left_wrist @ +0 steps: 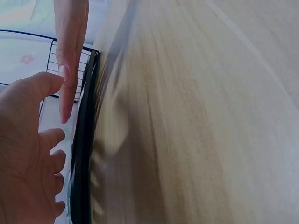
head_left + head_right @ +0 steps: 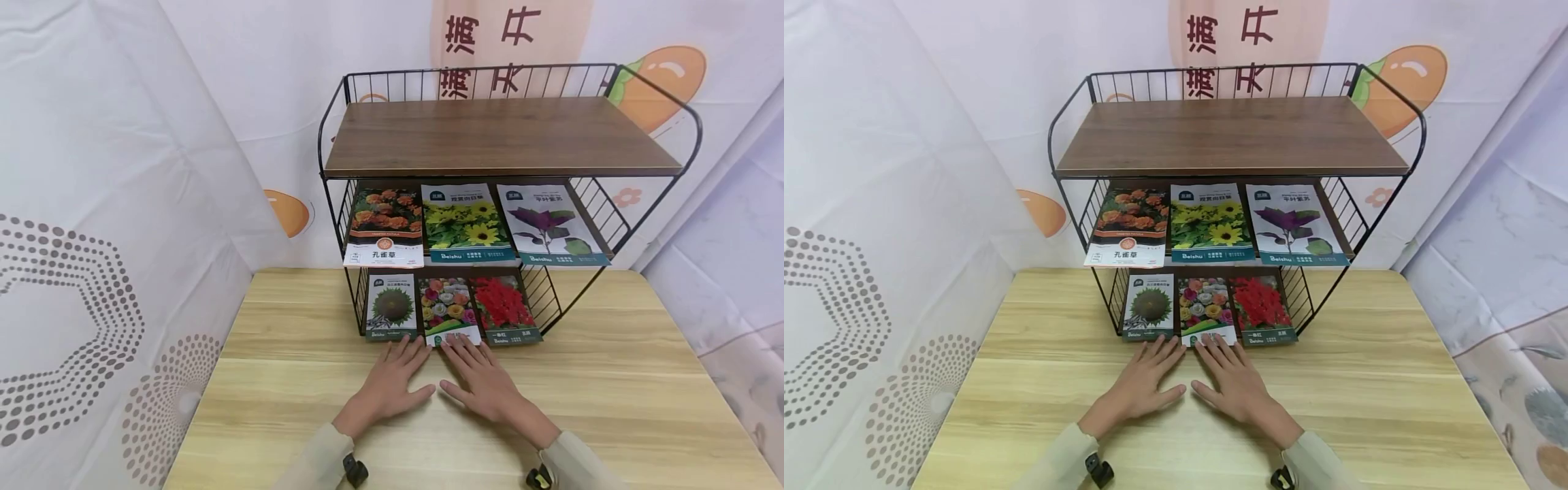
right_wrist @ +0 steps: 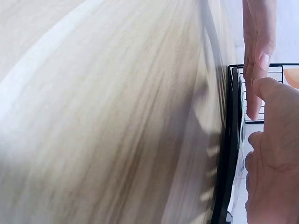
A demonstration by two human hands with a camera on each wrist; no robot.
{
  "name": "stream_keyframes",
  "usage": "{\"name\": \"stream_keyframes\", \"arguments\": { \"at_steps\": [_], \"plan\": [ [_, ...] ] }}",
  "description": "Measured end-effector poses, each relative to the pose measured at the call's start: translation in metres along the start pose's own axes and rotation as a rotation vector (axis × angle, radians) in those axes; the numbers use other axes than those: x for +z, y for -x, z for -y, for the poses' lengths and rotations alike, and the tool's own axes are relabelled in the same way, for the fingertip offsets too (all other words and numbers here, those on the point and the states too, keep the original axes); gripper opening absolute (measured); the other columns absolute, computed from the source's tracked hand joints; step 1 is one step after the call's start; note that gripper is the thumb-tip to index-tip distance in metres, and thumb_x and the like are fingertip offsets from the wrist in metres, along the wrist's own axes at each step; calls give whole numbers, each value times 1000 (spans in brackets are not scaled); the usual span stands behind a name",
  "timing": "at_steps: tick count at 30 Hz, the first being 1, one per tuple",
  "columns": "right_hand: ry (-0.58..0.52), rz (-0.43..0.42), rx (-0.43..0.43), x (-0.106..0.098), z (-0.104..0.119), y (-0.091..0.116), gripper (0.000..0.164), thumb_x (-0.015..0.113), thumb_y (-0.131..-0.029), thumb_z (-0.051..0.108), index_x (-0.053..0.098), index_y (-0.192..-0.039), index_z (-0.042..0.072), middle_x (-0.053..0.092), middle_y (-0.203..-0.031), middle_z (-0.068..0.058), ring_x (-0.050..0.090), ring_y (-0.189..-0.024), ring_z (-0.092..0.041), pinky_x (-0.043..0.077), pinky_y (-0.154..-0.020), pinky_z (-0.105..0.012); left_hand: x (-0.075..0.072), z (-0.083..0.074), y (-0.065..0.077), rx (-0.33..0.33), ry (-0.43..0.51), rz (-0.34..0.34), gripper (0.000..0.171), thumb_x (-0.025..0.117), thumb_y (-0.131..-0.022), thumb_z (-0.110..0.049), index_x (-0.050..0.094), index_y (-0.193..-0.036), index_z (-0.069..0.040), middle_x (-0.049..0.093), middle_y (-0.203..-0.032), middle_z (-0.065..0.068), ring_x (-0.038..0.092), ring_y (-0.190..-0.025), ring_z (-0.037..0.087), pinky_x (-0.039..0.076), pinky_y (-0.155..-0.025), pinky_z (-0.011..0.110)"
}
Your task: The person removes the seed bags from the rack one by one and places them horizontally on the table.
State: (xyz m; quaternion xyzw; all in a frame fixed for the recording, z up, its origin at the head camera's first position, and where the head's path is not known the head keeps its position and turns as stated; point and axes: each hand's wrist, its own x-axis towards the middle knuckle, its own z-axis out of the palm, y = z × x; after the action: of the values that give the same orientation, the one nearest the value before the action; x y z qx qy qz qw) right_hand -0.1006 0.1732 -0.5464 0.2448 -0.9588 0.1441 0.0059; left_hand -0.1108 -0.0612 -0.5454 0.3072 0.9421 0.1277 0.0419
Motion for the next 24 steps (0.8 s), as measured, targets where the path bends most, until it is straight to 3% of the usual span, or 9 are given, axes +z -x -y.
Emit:
{"name": "stream_keyframes", "arguments": {
  "at_steps": [6, 12, 18, 24],
  "plan": [
    [-2, 37, -10, -7, 2, -4, 74, 38, -92, 63, 23, -149, 19, 20, -156, -2, 17, -144, -27, 15, -118, -55, -12, -1, -2, 7, 23, 19, 73, 24, -92, -66, 19, -150, -23, 15, -158, 2, 12, -145, 28, 17, -118, 56],
    [-54, 66, -30, -33, 8, -15, 70, 39, -93, 60, 23, -150, 21, 23, -155, -2, 18, -144, -28, 17, -117, -57, -40, -3, -2, 25, 105, 47, 71, 24, -93, -66, 19, -150, -24, 15, -158, 1, 10, -145, 28, 17, -118, 55],
    [-161, 85, -50, -78, 21, -28, 65, 42, -94, 57, 24, -149, 26, 21, -155, 4, 18, -144, -24, 20, -117, -55, -83, -6, -4, 49, 269, 26, 68, 33, -93, -64, 14, -150, -32, 11, -157, -5, 12, -145, 27, 18, -117, 56],
    [-232, 78, -68, -126, 36, -34, 63, 41, -94, 57, 19, -148, 35, 20, -155, 8, 22, -142, -28, 32, -109, -61, -125, -8, 0, 41, 540, -3, 61, 36, -94, -59, 14, -148, -39, 15, -156, -12, 16, -144, 21, 25, -115, 57]
  ]
}}
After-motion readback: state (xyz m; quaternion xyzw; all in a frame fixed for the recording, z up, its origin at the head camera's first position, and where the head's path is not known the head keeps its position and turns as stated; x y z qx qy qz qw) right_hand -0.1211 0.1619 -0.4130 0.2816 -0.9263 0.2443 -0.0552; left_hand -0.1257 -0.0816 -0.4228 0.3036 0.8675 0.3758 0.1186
